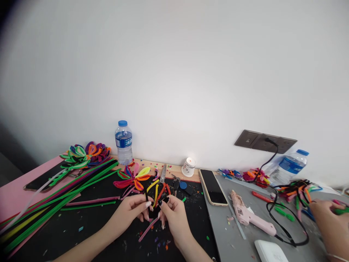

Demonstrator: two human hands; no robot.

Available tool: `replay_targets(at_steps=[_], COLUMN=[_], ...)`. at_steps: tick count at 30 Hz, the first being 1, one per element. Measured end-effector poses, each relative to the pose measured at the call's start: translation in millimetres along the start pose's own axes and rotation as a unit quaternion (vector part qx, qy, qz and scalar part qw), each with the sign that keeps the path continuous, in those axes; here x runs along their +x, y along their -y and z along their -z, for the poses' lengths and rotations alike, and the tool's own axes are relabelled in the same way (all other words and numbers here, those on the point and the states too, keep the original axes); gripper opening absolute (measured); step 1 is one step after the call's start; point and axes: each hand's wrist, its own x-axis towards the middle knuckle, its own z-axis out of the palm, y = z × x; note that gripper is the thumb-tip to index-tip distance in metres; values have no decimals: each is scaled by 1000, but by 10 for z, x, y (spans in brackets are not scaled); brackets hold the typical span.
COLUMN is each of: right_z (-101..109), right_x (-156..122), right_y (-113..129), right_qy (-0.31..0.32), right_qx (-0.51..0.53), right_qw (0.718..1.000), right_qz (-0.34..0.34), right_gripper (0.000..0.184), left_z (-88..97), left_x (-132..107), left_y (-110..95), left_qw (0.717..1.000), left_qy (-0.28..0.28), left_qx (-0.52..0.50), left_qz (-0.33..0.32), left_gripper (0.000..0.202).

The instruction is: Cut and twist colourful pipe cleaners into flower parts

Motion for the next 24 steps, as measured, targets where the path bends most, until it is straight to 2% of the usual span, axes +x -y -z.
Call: replay_targets(at_steps=[4, 7, 12, 16, 24], right_z=[-37, -67, -97, -89, -86], right_x=[-13, -25, -30, -13, -10], right_y=[-14, -2, 8, -10, -10], right_qy=[10, 15, 26, 29, 31], right_qx=[2, -1, -6, -16, -30], right_qw=[1000, 1000, 1000, 999, 999], right_qz=[-16, -21, -16, -25, -32], right_gripper=[32, 32, 34, 33, 33], left_z=[1, -7, -9, -14, -8], left_x=[-1, -11, -28, -44, -82], left_y=[18, 37, 45, 6, -12], left_qw=[999, 998, 996, 988, 944], left_qy=[-44, -56, -44, -26, -9], left_qx=[-23, 8, 75, 145, 300], left_qz=[-10, -13, -18, -47, -135], left_gripper=[18, 15, 19, 20, 24])
